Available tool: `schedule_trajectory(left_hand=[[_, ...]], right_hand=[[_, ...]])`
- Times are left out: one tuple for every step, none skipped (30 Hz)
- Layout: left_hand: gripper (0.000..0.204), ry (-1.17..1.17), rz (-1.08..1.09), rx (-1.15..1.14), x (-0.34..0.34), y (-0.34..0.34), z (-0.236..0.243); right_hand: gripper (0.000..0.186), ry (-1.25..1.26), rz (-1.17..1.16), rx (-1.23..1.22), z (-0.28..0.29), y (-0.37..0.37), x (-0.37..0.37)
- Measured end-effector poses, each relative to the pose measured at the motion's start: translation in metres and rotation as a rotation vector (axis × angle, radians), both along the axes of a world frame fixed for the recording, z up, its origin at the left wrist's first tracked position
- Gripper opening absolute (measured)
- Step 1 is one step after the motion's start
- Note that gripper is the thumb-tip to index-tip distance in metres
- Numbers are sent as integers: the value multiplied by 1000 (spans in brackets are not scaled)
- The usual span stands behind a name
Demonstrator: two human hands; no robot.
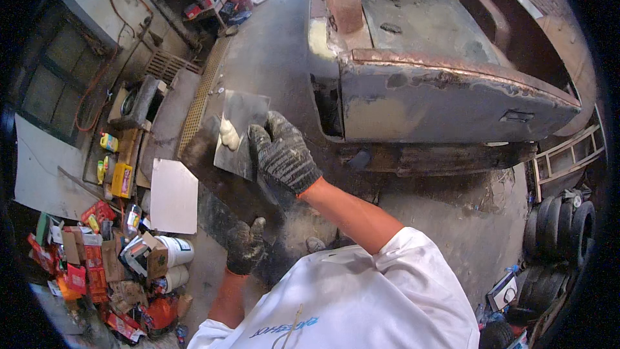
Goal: The person applies body filler to the rear side panel of a pickup truck using a putty knife, spreading and smoothing the material over a damaged area. The person repeatedly scoops filler onto the knife and works it into the panel surface.
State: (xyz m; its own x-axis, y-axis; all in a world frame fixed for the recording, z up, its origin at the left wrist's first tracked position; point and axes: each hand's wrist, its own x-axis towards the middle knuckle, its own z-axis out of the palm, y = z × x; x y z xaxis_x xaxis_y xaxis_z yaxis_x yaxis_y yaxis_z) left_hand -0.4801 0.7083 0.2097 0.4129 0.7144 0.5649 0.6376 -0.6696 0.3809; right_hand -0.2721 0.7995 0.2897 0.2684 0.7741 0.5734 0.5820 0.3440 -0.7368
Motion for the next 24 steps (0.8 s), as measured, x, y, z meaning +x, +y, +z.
schedule_trajectory(left_hand=[[24, -95, -17, -57, 1, -1, -1], [19, -48, 53, -213, 0, -3, -1], [35, 119, 226, -388, -2, -6, 2], [37, 157, 285, -270, -1, -5, 5], [39, 83, 312, -347, -3, -3, 9], [41, 3, 341, -421, -5, 0, 14], [44, -78, 372, -488, -7, 4, 18], [44, -114, 474, -559, -8, 10, 22], [45, -149, 521, -570, -11, 16, 26], [45, -201, 517, -530, -13, 22, 29], [46, -253, 458, -429, -16, 30, 31], [45, -368, 414, -383, -16, 30, 32], [45, -377, 377, -366, -17, 32, 32], [44, -447, 353, -403, -17, 30, 31], [43, -517, 327, -440, -16, 27, 30], [40, -308, 349, -356, -17, 25, 29], [39, -190, 360, -348, -16, 20, 27], [38, -85, 363, -326, -14, 14, 23], [32, 27, 354, -255, -14, 11, 19], [27, -12, 303, -264, -13, 7, 16], [22, -42, 239, -227, -12, 5, 11], [24, -74, 177, -188, -12, 4, 7], [32, -96, 125, -158, -12, 3, 4], [25, -176, 110, -210, -13, 2, 2]], right_hand=[[23, -198, -19, -19, 2, 1, 8], [25, -468, -63, 138, 2, 3, 17], [26, -186, 14, 15, 1, 7, 20], [28, 106, 96, -117, -3, 10, 25], [26, -84, 4, 29, -11, 9, 29], [25, -402, -223, 208, -21, 8, 34], [23, -421, -230, 281, -36, 2, 33], [21, -438, -220, 304, -51, -3, 28], [19, -454, -208, 328, -68, -8, 22], [18, -69, -10, 62, -86, -17, 12], [17, 161, 122, -104, -103, -26, 3], [16, 398, 201, -271, -117, -34, -6], [16, 446, 173, -405, -127, -42, -17], [16, 769, 181, -564, -134, -46, -29], [18, 616, 172, -521, -135, -52, -35], [17, 429, 148, -380, -133, -50, -38], [17, 168, 80, -314, -126, -47, -38], [17, -11, -18, -73, -117, -42, -36], [17, -299, -172, 172, -105, -33, -31], [18, 313, 163, -165, -92, -24, -18], [19, 18, 71, 23, -80, -16, -7], [20, -147, -14, 102, -68, -9, 3], [20, -400, -108, 158, -58, 0, 18], [21, 18, 41, -47, -49, 8, 25]])
